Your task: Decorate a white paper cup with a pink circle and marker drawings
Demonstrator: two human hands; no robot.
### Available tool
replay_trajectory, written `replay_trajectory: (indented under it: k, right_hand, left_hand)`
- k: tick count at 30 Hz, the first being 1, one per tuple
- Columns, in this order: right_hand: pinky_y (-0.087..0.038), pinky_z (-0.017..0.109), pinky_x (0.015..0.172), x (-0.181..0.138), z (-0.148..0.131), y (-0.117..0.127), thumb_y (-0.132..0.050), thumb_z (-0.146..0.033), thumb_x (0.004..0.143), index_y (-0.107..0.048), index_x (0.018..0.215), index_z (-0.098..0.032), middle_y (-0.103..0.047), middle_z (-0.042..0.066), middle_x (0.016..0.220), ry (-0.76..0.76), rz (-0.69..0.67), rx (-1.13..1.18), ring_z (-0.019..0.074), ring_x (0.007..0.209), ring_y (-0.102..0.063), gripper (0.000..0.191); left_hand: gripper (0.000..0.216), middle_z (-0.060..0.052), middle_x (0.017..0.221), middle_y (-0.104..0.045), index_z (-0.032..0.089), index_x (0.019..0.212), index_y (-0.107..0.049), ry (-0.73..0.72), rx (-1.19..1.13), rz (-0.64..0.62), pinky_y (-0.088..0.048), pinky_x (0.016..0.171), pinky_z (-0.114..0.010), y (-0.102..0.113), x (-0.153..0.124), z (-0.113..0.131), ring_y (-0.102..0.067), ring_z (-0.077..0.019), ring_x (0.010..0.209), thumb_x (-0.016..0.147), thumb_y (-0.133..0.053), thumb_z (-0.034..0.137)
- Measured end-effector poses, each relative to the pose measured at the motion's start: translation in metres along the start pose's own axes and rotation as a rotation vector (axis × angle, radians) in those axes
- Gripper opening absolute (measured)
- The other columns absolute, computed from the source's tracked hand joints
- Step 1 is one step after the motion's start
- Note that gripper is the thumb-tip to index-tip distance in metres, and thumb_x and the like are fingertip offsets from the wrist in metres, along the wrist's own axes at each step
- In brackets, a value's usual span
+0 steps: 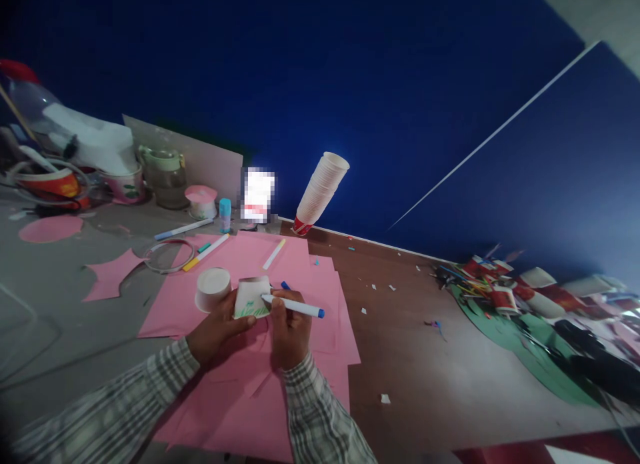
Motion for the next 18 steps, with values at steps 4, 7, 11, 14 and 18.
replay_trajectory:
  k: [4,7,11,14,18]
  right_hand:
    - [-0.042,0.023,0.046,0.0056,0.0047,0.0019,-0.057,-0.051,0.101,-0.067,0.091,-0.019,-0.052,-0.006,0.055,-0.065,0.003,0.066,0.011,0.046,-0.047,0.035]
    - [-0.042,0.023,0.047,0.0071,0.0022,0.0021,-0.059,-0.052,0.099,-0.066,0.089,-0.019,-0.053,-0.005,0.057,-0.06,0.01,0.039,0.0112,0.049,-0.048,0.035]
    - [-0.041,0.023,0.046,0.0059,-0.0025,-0.0003,-0.059,-0.052,0.1,-0.065,0.088,-0.02,-0.053,-0.005,0.059,-0.033,0.012,0.016,0.0112,0.049,-0.048,0.035]
    - [-0.041,0.023,0.046,0.0048,-0.0016,0.0,-0.058,-0.053,0.1,-0.064,0.09,-0.02,-0.053,-0.005,0.058,-0.029,0.024,0.007,0.0112,0.049,-0.047,0.035]
    - [-0.04,0.023,0.046,0.0044,0.0037,0.002,-0.056,-0.054,0.101,-0.064,0.091,-0.019,-0.051,-0.006,0.057,-0.045,0.035,-0.006,0.0114,0.049,-0.046,0.037]
  left_hand:
    - [0.067,-0.011,0.109,-0.075,0.017,0.117,-0.064,0.019,0.025,-0.015,-0.05,0.094,-0.044,0.0015,0.0022,-0.0054,-0.066,-0.0312,0.105,0.064,-0.091,0.047]
    - [0.068,-0.011,0.111,-0.073,0.016,0.117,-0.062,0.025,0.031,-0.011,-0.05,0.095,-0.043,0.0017,0.0023,-0.0062,-0.064,-0.0305,0.105,0.064,-0.091,0.047]
    - [0.074,-0.012,0.112,-0.071,0.016,0.121,-0.06,0.022,0.018,-0.028,-0.049,0.095,-0.042,-0.0004,0.0023,-0.0062,-0.063,-0.0303,0.106,0.063,-0.091,0.049]
    - [0.074,-0.011,0.111,-0.071,0.016,0.121,-0.06,0.014,0.038,-0.027,-0.048,0.094,-0.042,0.0005,0.0028,-0.0065,-0.063,-0.0306,0.106,0.062,-0.091,0.049]
    - [0.072,-0.011,0.111,-0.071,0.017,0.12,-0.061,0.019,0.061,-0.016,-0.049,0.094,-0.043,0.0032,0.0032,-0.0084,-0.063,-0.0319,0.107,0.062,-0.091,0.048]
Point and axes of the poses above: each hand's wrist, its own x-axis towards the middle knuckle, its own y-axis out of the back of the hand, z = x × y, the point moved 10 cm from there along x, towards the middle knuckle
